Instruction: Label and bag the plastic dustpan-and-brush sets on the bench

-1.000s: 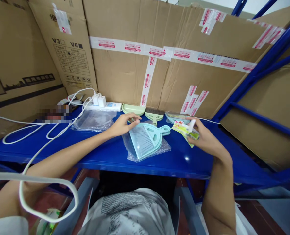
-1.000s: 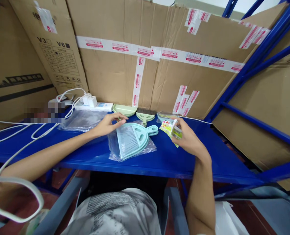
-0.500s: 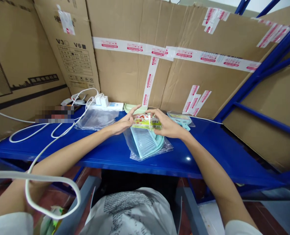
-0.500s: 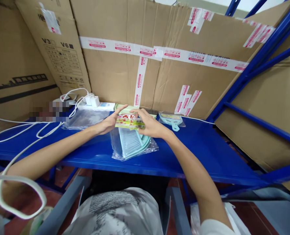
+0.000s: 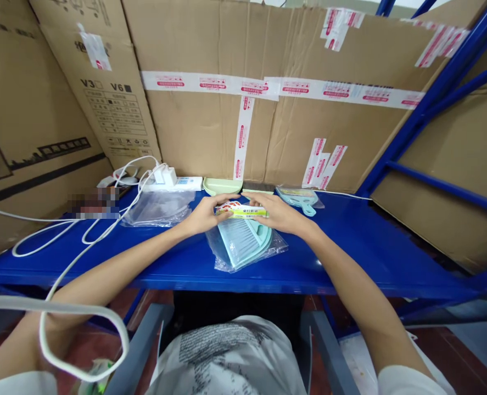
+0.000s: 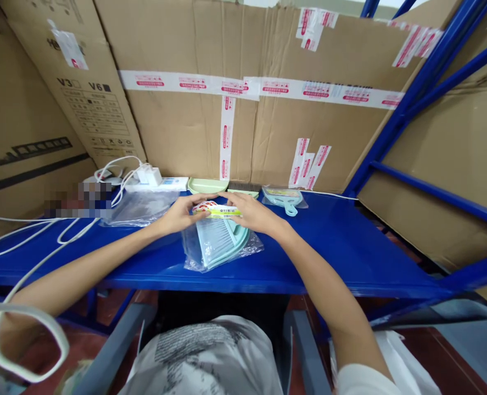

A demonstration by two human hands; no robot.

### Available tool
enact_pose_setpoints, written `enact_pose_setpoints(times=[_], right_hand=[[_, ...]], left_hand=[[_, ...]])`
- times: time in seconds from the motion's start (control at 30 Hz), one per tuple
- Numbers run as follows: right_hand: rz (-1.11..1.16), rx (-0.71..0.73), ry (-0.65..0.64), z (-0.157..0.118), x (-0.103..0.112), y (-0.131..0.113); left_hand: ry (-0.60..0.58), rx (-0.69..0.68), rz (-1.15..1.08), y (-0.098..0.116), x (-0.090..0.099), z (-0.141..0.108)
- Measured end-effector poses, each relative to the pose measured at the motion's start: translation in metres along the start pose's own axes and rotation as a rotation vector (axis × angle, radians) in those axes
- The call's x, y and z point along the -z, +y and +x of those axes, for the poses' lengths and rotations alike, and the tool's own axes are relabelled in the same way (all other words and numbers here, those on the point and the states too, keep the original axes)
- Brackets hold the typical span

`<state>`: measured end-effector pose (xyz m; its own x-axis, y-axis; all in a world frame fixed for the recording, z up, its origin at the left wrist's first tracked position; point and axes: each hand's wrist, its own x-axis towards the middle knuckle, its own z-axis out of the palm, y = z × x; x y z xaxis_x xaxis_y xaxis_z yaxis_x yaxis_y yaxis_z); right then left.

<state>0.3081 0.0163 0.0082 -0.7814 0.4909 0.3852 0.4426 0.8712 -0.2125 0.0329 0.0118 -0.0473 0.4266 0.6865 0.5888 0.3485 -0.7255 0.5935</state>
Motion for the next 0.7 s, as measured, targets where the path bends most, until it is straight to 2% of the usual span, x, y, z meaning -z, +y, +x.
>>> enact_pose_setpoints(times=[0.2,0.3,0.47,0.7], right_hand=[[-0.209,-0.189,-0.116,-0.014,0.024,0.001],[-0.202,-0.175,-0.156,-0.016,0.028,-0.003],[-0.053,-0.112,-0.082,-0.012,0.020,-0.005],[-0.031,-0.079,0.007,-0.010,0.011,0.008]], left_hand=[[-0.058,-0.075,0.284,0.011,0.006,0.000],[-0.090,-0.067,0.279,0.010,0.007,0.001],[-0.071,-0.010,0.199,0.011,0.010,0.003],[-0.063,-0.122,0.224,0.012,0.015,0.005]])
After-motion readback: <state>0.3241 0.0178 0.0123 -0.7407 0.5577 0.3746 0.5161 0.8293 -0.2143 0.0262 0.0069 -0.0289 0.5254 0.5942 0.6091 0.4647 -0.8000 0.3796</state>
